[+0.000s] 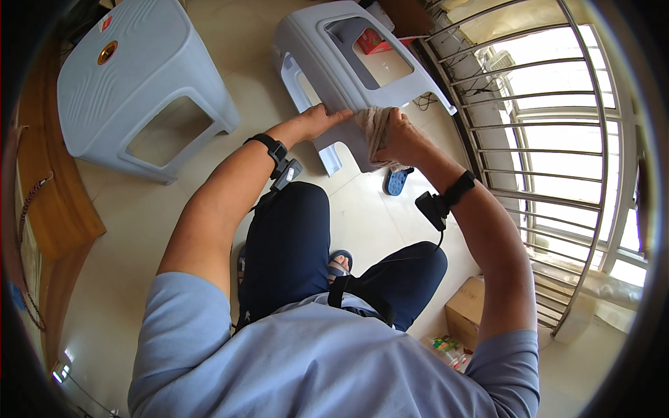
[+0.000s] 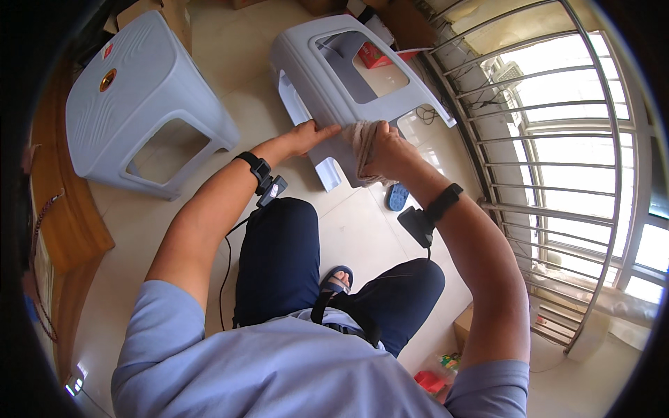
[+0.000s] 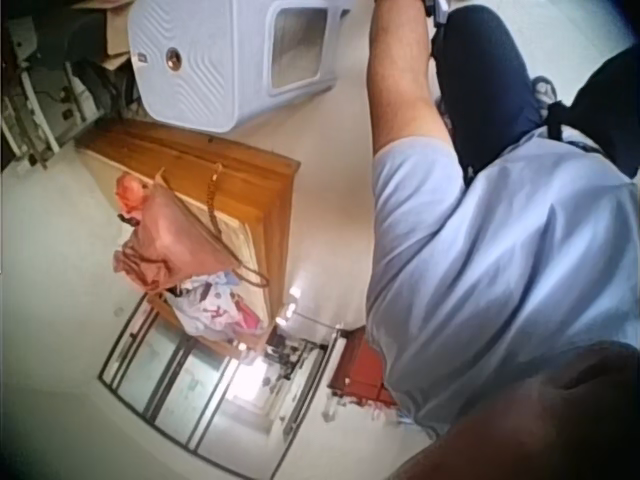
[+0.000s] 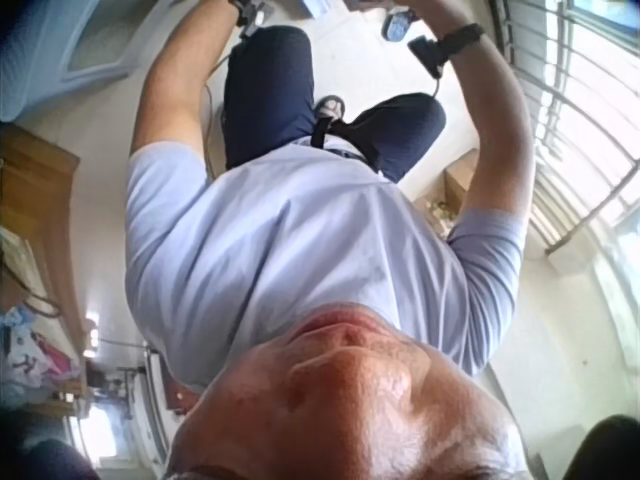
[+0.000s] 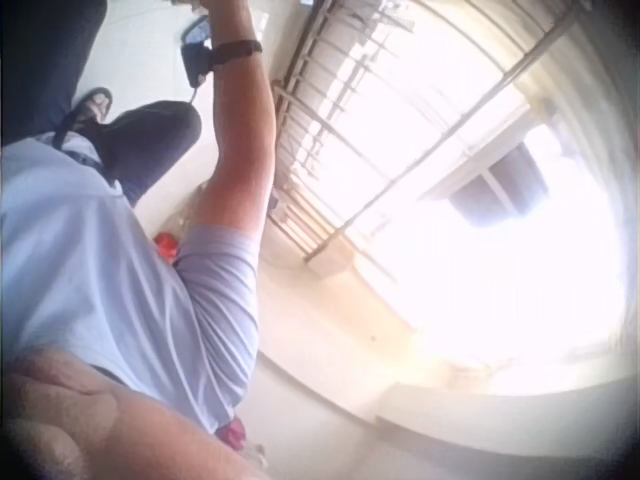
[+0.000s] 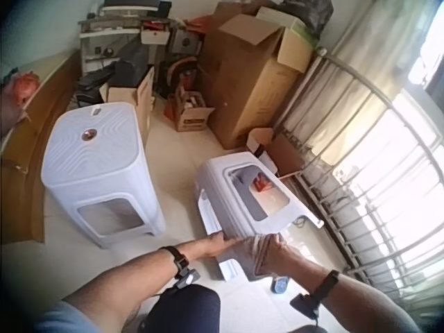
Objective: Cleaning a plastic stool with a cloth rag.
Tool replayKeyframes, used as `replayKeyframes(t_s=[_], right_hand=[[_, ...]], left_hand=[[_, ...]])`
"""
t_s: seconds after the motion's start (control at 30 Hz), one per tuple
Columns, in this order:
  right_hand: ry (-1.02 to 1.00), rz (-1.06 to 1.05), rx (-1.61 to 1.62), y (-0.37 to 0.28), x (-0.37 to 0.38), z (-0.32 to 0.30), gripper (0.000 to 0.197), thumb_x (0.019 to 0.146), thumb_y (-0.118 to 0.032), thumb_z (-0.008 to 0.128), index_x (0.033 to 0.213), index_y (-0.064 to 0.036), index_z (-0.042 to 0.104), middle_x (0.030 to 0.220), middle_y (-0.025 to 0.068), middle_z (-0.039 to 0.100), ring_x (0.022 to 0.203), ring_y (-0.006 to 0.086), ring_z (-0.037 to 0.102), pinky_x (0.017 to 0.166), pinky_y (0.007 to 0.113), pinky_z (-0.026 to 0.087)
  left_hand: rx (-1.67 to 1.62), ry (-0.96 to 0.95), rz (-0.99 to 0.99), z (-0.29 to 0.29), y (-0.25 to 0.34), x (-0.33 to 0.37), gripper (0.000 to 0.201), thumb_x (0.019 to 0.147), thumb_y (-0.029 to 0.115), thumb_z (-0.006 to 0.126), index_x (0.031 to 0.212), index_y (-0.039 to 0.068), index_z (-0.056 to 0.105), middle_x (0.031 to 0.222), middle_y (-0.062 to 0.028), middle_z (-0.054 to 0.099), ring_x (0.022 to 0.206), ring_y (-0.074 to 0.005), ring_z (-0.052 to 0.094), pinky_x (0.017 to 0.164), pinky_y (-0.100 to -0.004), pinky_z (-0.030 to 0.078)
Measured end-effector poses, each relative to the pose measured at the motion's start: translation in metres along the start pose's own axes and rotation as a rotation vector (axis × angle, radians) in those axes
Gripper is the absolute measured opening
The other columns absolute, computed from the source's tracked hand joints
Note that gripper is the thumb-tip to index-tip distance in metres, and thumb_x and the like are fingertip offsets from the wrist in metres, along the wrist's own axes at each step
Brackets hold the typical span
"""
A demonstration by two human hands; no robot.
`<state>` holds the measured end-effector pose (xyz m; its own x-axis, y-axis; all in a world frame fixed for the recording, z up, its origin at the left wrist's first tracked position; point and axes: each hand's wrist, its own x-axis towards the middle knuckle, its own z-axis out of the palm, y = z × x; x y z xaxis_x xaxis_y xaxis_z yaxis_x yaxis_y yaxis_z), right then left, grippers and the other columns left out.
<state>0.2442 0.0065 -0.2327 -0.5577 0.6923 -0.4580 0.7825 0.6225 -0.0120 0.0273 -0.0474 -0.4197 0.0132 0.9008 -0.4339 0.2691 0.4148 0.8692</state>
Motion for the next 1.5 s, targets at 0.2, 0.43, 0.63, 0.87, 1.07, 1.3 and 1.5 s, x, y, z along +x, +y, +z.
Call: replayKeyframes(t_s=[0.2,0.43,0.63,0.87,1.07,1.3,1.5], right_hand=[[0.048,0.069,-0.16,-0.03,-0.002,0.011,0.107,0.068,-0.041,0.101,0.141,0.013,0.044,0.129,0.0321,0.067,0.111,0.0427,0.078,0.09,0.044,0.067],[-0.086,-0.236,-0.302,0.02,0.02,-0.012,0.098,0.069,-0.041,0.101,0.131,0.0146,0.05,0.102,0.0287,0.074,0.091,0.0406,0.081,0.075,0.045,0.066],[-0.047,-0.079,-0.187,0.005,-0.002,0.011,0.097,0.073,-0.034,0.098,0.135,0.0177,0.045,0.122,0.0339,0.067,0.102,0.0445,0.079,0.083,0.043,0.067],[0.121,-0.019,-0.241,-0.005,0.004,0.035,0.098,0.072,-0.036,0.101,0.139,0.0096,0.045,0.125,0.0291,0.068,0.101,0.0446,0.078,0.085,0.047,0.067],[-0.05,-0.269,-0.115,0.033,0.01,-0.017,0.085,0.073,-0.031,0.1,0.129,0.0071,0.048,0.101,0.0242,0.075,0.092,0.0405,0.08,0.076,0.048,0.064],[0.092,-0.016,-0.262,-0.004,-0.01,0.021,0.093,0.073,-0.034,0.099,0.136,0.0128,0.049,0.129,0.0291,0.069,0.107,0.042,0.079,0.089,0.044,0.067],[-0.007,-0.195,-0.172,0.029,-0.006,-0.019,0.075,0.08,-0.031,0.093,0.132,0.0066,0.053,0.108,0.0254,0.077,0.098,0.0414,0.08,0.081,0.048,0.065]], left_hand=[[-0.012,0.013,-0.05,-0.004,-0.002,-0.006,0.117,0.09,0.093,0.061,0.154,-0.005,0.056,0.145,-0.0235,0.068,0.13,-0.0366,0.069,0.094,-0.0507,0.064],[-0.013,-0.004,0.122,0.012,-0.008,0.018,0.13,0.087,0.096,0.062,0.144,-0.021,0.058,0.14,-0.0374,0.069,0.135,-0.0433,0.067,0.113,-0.043,0.054],[0.03,-0.012,0.083,0.015,-0.002,0.01,0.114,0.092,0.092,0.06,0.145,-0.008,0.067,0.135,-0.0268,0.075,0.124,-0.0372,0.073,0.098,-0.0432,0.062],[0.026,-0.042,0.033,0.008,0.001,0.004,0.118,0.091,0.094,0.059,0.141,-0.013,0.066,0.131,-0.0282,0.075,0.123,-0.0368,0.073,0.096,-0.0423,0.062],[0.006,-0.056,0.03,0.015,0.013,0.006,0.12,0.089,0.095,0.061,0.145,-0.011,0.063,0.133,-0.0238,0.075,0.117,-0.0352,0.073,0.088,-0.0443,0.063],[-0.041,-0.114,-0.074,0.014,0.022,-0.005,0.117,0.089,0.094,0.062,0.156,-0.003,0.057,0.144,-0.0215,0.07,0.129,-0.0353,0.068,0.091,-0.0482,0.063],[-0.055,-0.183,-0.081,0.017,0.017,-0.004,0.113,0.092,0.09,0.062,0.158,-0.002,0.056,0.149,-0.0203,0.068,0.132,-0.0349,0.067,0.09,-0.0517,0.063]])
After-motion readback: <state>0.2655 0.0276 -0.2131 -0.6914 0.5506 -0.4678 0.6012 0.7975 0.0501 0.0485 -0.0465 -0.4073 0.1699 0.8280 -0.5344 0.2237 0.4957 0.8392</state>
